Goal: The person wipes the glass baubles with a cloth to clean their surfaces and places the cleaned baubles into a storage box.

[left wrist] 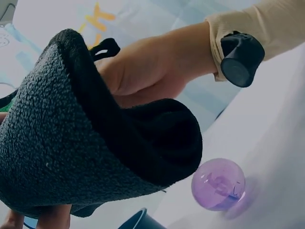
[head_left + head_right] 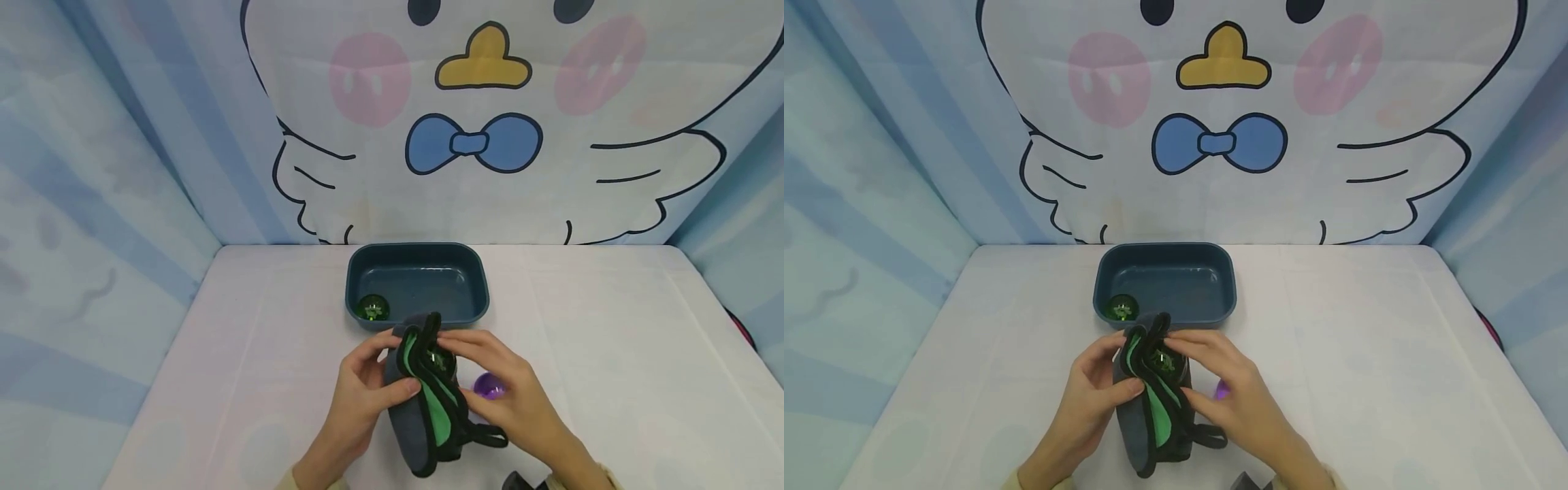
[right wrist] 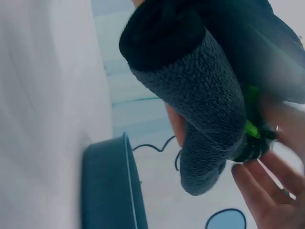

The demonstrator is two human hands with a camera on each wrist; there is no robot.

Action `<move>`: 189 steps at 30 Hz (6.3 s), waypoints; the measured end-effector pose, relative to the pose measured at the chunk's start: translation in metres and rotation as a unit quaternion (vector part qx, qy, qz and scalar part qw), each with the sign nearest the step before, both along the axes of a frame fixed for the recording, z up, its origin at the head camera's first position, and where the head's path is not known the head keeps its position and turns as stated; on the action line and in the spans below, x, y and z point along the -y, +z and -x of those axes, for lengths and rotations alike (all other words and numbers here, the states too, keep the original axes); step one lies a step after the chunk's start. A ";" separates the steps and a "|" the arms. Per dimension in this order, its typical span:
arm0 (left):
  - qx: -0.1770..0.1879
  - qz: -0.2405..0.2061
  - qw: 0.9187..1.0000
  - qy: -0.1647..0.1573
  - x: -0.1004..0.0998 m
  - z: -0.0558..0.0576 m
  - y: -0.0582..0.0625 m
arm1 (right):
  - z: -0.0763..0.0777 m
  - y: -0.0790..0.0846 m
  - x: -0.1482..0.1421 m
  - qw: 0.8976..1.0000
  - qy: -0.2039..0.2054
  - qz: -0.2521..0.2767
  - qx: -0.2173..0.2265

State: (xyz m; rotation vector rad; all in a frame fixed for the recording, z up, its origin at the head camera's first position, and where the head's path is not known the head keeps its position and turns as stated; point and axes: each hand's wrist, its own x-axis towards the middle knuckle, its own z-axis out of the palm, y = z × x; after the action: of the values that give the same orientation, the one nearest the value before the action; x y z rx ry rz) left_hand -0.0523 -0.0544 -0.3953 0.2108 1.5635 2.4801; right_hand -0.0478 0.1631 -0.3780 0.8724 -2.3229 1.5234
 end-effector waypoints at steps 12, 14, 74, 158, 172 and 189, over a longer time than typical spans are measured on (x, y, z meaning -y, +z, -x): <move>-0.025 -0.008 1.000 -0.018 0.000 -0.001 0.000 | -0.004 0.000 0.003 0.997 0.000 0.044 0.066; -0.027 -0.008 0.999 -0.023 0.000 -0.001 0.000 | -0.005 0.002 0.004 0.993 -0.007 0.055 0.101; -0.034 -0.023 0.998 -0.054 0.002 -0.003 0.006 | -0.007 0.001 0.003 0.999 -0.044 -0.010 -0.030; -0.055 0.025 0.998 0.014 -0.007 -0.007 0.003 | -0.003 0.003 -0.007 0.996 0.011 0.026 0.082; -0.050 0.016 0.999 -0.004 -0.005 -0.005 0.004 | -0.007 0.013 0.001 0.984 -0.040 0.063 0.161; -0.029 0.001 0.999 -0.016 -0.002 -0.004 0.006 | -0.007 0.011 -0.009 0.998 -0.008 -0.050 0.024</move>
State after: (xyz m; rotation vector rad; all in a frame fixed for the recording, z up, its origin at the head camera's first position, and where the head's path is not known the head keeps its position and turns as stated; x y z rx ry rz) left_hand -0.0480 -0.0526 -0.3891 0.3086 1.5731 2.4690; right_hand -0.0413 0.1722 -0.3667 0.8486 -2.4525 1.4478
